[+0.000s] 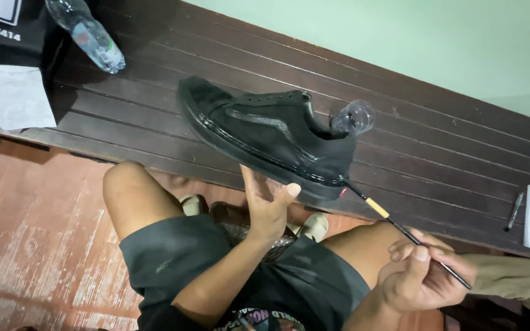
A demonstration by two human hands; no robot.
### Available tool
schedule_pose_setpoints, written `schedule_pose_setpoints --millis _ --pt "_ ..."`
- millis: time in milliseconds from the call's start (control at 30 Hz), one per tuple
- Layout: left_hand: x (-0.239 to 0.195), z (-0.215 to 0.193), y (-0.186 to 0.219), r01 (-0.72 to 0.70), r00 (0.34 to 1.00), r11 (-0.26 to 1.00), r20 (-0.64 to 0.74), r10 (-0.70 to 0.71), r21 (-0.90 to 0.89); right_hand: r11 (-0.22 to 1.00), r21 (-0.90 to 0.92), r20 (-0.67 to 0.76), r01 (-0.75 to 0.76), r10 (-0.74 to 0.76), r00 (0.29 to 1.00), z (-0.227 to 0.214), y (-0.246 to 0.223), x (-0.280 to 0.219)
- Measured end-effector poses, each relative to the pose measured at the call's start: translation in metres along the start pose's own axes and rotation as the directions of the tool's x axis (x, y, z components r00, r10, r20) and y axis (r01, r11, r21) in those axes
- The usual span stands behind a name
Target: The person paints the sole of a black sneaker using a paintbrush. They repeatedly dip the brush into a small plastic cup containing black liquid and apply it to the shoe's sole and side edges.
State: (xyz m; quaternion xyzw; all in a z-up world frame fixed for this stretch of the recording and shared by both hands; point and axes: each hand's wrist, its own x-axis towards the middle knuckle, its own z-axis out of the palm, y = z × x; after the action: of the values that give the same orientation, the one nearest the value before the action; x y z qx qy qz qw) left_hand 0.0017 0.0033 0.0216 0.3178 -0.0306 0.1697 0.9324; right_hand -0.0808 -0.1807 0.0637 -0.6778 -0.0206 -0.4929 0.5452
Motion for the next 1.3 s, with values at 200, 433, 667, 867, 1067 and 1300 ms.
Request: schedule_pose_setpoints --millis 200,433,667,867,1067,1300 --pt "0.004 0.003 0.003 -0.008 1.000 0.992 -0.016 0.010 0.123 0.992 0.124 -0.102 0.012 0.001 0.995 -0.005 0.004 0.000" --pt "-0.002 -0.003 -0.004 0.006 0.999 0.988 -0.052 0.002 0.152 0.999 0.005 0.008 0.045 -0.045 0.999 0.028 -0.016 -0.004" --pt "0.001 -0.005 0.001 0.092 0.995 0.990 0.057 -0.086 -0.106 0.999 0.054 -0.062 -0.009 0.012 0.998 -0.007 0.008 0.002" --pt "0.000 -0.014 -0.004 0.183 0.981 0.960 0.100 -0.166 -0.210 0.983 0.177 -0.073 -0.038 0.051 0.996 -0.021 0.020 0.009" --pt "-0.004 -0.029 -0.013 0.277 0.961 0.931 0.088 -0.263 -0.239 0.968 0.226 -0.097 -0.109 0.134 0.986 -0.013 0.007 0.002" --pt "0.000 -0.024 -0.004 0.307 0.951 0.933 0.095 -0.294 -0.190 0.967 0.178 -0.123 -0.181 0.204 0.971 -0.023 0.014 0.010"
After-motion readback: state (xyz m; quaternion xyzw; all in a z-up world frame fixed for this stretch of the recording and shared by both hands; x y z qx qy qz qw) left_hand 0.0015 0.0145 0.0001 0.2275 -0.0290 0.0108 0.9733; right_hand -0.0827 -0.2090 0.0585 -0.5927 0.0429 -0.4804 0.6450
